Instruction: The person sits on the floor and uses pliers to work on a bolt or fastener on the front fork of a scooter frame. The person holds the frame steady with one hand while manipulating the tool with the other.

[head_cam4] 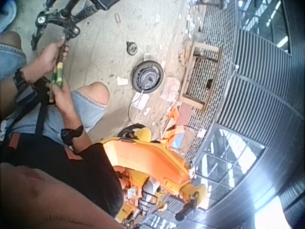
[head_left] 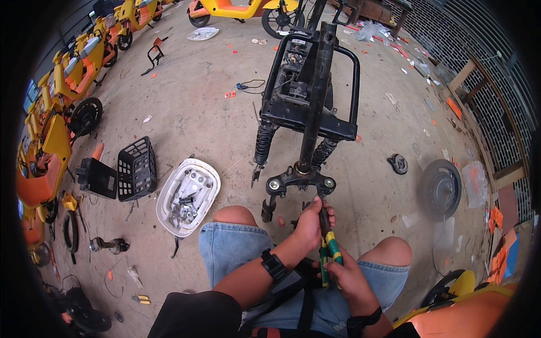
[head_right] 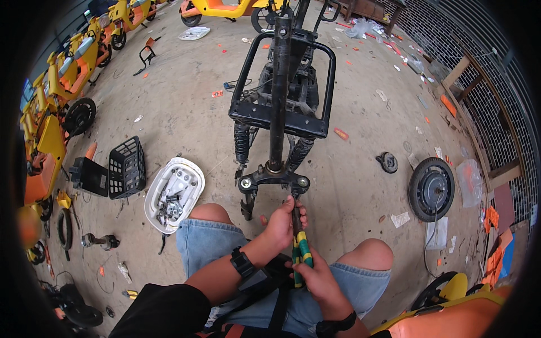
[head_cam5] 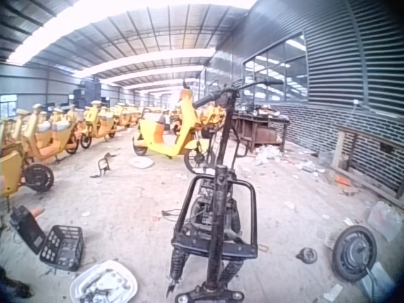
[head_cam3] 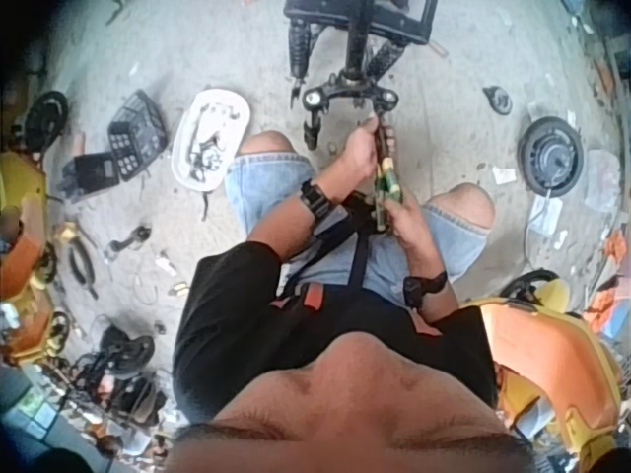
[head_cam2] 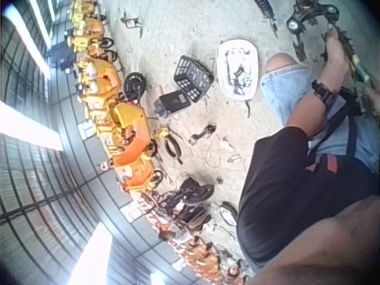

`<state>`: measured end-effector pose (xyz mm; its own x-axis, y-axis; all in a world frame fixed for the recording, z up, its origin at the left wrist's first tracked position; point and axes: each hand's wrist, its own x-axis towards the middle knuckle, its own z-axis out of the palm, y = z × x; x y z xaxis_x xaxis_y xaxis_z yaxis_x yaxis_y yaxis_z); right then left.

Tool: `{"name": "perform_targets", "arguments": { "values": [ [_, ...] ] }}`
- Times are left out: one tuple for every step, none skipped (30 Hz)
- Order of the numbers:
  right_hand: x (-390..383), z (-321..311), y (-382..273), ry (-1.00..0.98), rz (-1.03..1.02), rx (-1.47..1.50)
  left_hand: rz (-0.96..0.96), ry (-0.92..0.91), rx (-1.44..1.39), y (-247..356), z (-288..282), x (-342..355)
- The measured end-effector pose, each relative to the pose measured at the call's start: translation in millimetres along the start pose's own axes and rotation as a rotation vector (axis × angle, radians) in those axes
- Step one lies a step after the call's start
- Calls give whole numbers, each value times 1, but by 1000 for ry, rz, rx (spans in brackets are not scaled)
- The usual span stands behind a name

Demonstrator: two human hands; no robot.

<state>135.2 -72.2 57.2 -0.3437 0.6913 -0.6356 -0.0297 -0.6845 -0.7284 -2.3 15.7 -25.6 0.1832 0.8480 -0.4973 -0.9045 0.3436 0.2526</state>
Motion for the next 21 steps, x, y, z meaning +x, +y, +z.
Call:
{"name": "perform_targets", "arguments": {
  "values": [
    [0,1,-1,2,1,4,-5,0,-5,0,0,0],
    [0,2,-2,5,2,8,-10,1,-11,0,1,0],
    [0,1,-2,-11,8,-9,-15,1,-16,0,1,0],
    [1,1,-3,-27,11,-27,-19,-5,-25,0,1,0],
    [2,0,-4,-42,15,-45,-22,-10,-35,0,1,0],
    [3,-3,-2,-44,40,-51,-26,-16,-44,1,1,1],
    [5,-6,1,-44,65,-58,-41,-19,-62,1,1,1],
    [6,-8,2,-45,90,-64,-56,-22,-81,1,0,2],
    [6,-8,1,-29,97,-60,-71,-25,-99,2,0,3],
    [7,-4,0,-14,108,-55,-68,-28,-90,2,-1,3],
    [7,-3,-1,1,120,-50,-64,-30,-82,4,-1,4],
    [7,-4,-1,-14,136,-17,-60,-33,-75,5,-2,5],
    [7,-5,-1,-31,152,13,-61,-23,-63,5,-1,4],
    [8,-6,-2,-48,167,43,-62,-14,-52,6,1,3],
    [7,-5,-2,-70,157,121,-63,-4,-41,7,2,2],
    [6,-4,-3,-90,146,199,-72,-15,-46,7,1,2],
    [5,-4,-4,-112,135,277,-81,-27,-51,7,0,3],
    [6,-6,-3,-139,143,306,-90,-38,-56,7,-2,5],
    [7,-9,-2,-167,151,336,-116,-69,-55,5,-5,6],
    [8,-10,-1,-195,160,366,-141,-99,-54,3,-7,7],
    [8,-10,-1,-211,161,380,-167,-130,-53,3,-9,7]
  ]
}}
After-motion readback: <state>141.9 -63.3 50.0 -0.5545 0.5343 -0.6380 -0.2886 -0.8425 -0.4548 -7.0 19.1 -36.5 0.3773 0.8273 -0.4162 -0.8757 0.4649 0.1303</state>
